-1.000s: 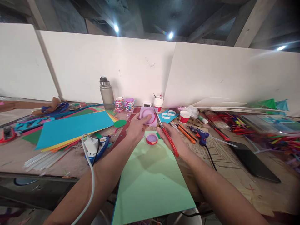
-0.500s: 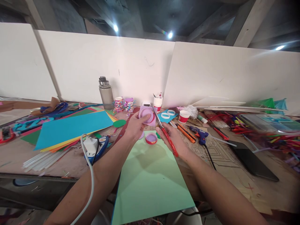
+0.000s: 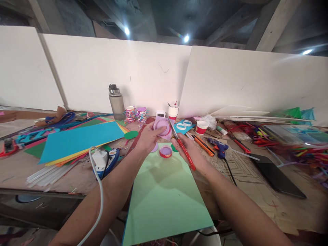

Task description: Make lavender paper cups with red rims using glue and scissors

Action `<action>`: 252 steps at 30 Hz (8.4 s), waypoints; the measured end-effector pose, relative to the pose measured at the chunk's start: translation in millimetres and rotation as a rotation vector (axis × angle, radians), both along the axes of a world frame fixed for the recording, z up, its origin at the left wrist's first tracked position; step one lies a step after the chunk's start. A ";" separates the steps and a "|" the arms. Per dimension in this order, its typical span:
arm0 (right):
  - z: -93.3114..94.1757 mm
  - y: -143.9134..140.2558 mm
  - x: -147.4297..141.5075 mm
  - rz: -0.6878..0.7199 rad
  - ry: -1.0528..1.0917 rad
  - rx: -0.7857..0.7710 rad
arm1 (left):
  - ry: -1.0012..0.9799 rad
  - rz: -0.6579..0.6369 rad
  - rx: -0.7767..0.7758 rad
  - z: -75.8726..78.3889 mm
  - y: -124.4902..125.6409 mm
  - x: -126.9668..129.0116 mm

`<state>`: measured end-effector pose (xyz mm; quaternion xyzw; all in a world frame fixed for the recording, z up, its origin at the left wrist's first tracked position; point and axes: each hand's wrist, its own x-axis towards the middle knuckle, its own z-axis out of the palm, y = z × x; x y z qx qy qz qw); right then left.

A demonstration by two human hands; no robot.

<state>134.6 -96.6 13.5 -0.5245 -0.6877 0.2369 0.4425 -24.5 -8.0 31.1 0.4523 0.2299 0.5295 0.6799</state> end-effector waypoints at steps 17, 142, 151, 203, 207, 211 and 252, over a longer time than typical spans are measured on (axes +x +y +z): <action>5.1 -3.9 -2.9 -0.010 0.005 0.006 | 0.012 -0.029 0.031 0.8 3.5 -5.8; -4.5 0.5 -8.1 0.007 0.125 0.010 | -0.116 0.063 -0.057 -10.8 0.8 9.2; -1.8 -2.0 -9.6 0.026 0.152 -0.018 | -0.059 0.027 0.001 -8.7 5.5 4.1; -7.2 2.7 -9.1 -0.055 0.111 0.013 | -0.115 0.060 -0.136 -12.0 -5.8 12.1; -7.8 2.6 -8.4 -0.041 0.106 -0.012 | -0.115 0.083 -0.147 -13.0 -1.2 11.0; -5.7 1.7 -9.0 -0.011 0.104 0.006 | -0.067 0.079 -0.103 -10.9 5.6 6.4; -15.0 8.1 -11.2 -0.092 0.170 0.044 | -0.327 0.000 -0.155 -17.9 -13.4 22.6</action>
